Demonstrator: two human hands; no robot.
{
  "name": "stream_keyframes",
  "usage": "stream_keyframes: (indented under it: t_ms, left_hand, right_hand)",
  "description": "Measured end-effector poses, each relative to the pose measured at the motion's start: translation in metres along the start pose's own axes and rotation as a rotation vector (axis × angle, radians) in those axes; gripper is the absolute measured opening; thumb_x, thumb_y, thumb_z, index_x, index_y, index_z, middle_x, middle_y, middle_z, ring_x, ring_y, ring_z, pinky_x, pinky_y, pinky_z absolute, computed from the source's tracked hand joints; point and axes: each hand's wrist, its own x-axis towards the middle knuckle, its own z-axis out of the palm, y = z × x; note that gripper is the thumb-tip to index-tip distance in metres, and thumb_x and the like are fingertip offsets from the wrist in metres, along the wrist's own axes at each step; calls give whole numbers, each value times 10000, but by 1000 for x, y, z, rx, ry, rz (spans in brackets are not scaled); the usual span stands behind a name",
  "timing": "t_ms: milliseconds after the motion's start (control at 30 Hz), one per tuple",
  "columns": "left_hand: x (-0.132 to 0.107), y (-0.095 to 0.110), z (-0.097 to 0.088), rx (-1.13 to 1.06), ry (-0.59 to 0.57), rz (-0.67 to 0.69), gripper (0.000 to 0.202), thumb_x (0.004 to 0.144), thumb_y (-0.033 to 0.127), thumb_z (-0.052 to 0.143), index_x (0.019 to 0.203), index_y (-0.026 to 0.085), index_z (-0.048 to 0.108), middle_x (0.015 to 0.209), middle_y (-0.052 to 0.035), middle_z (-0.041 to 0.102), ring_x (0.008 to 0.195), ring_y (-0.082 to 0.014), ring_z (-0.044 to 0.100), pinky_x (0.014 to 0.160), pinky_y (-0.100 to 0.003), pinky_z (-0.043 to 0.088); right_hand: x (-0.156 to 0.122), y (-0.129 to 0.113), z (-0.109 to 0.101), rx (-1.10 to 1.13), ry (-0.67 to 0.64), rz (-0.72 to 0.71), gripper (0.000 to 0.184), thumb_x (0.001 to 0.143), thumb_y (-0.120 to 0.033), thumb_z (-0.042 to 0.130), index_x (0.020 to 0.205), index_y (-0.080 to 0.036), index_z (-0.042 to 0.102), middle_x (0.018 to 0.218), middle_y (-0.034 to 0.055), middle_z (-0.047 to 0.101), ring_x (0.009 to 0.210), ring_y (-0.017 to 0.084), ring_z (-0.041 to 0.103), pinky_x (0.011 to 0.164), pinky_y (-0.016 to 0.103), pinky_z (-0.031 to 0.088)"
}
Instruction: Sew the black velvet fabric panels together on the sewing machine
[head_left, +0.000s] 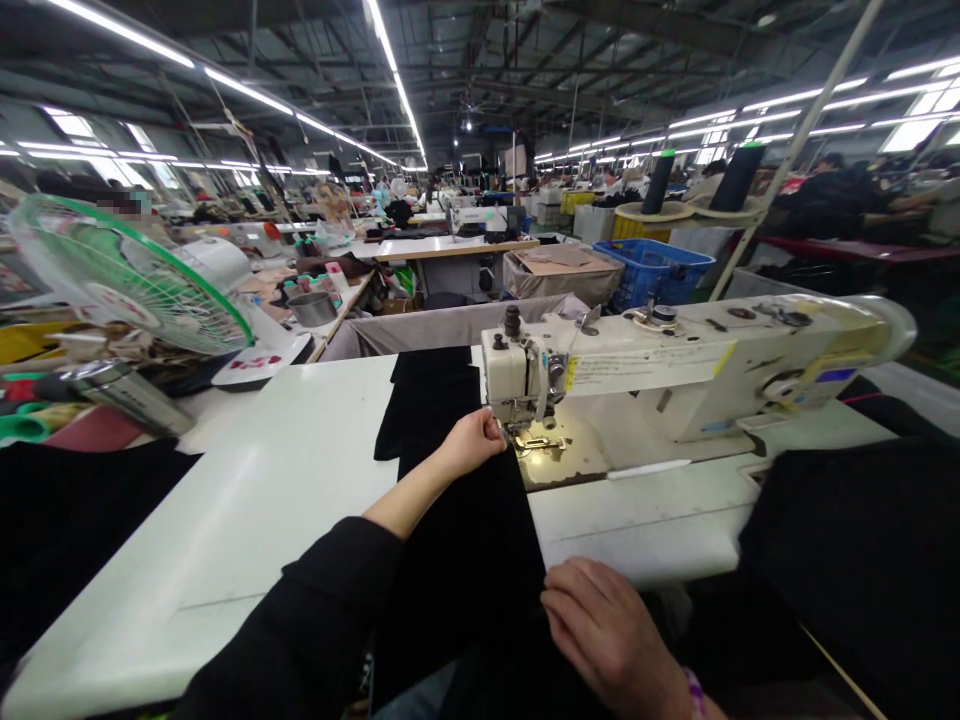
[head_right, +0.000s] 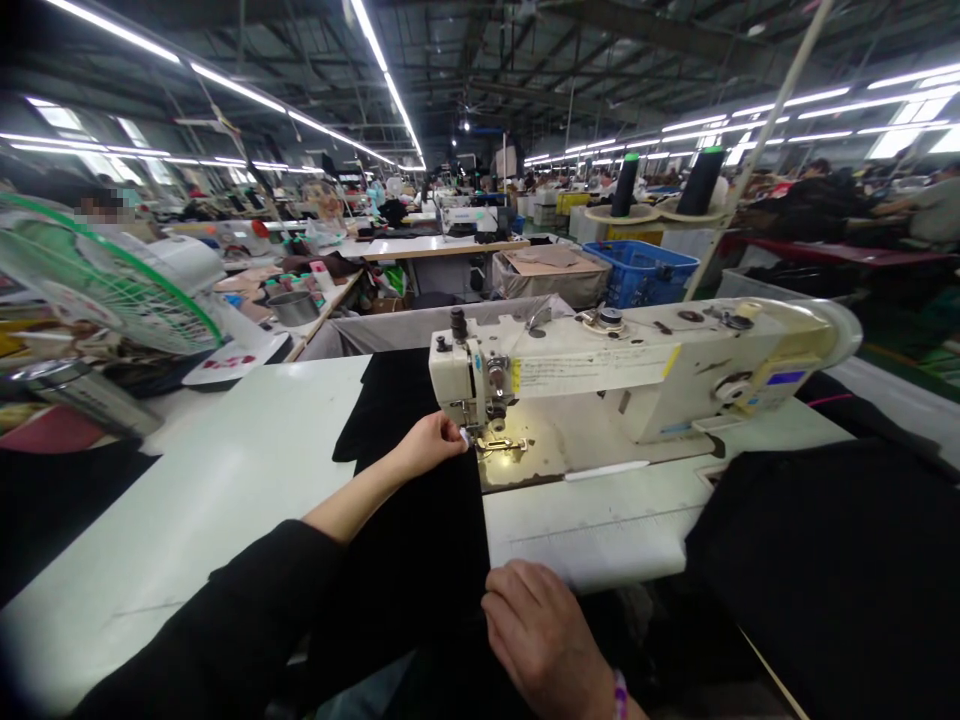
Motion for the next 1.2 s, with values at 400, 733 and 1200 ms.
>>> stream_keyframes:
  t_ms: [400, 733, 1200]
  left_hand:
    - [21, 7, 1, 143, -19, -32, 165, 649, 72, 658, 619, 181, 538, 534, 55, 504, 525, -111, 481, 528, -239, 341]
    - [-108, 41, 13, 321, -72, 298, 87, 875, 131, 566, 852, 188, 627, 923, -76, 661, 891, -225, 615, 819, -354, 530]
    - [-101, -10, 14, 643, -175, 836, 397, 936, 94, 452, 1309, 119, 587, 1297, -160, 669, 1261, -266, 599, 1099, -425, 487]
  right_hand:
    - [9, 1, 7, 23, 4, 33, 233, 895, -27, 455, 960, -182, 618, 899, 61, 713, 845, 214, 665, 793, 367, 551]
    - [12, 2, 0, 92, -19, 11, 293, 870, -12, 447, 1030, -173, 632, 936, 82, 717, 893, 227, 670, 843, 392, 566]
    - [52, 38, 15, -35, -139, 131, 163, 829, -59, 574, 896, -177, 665, 872, 66, 628, 867, 241, 556, 815, 413, 490]
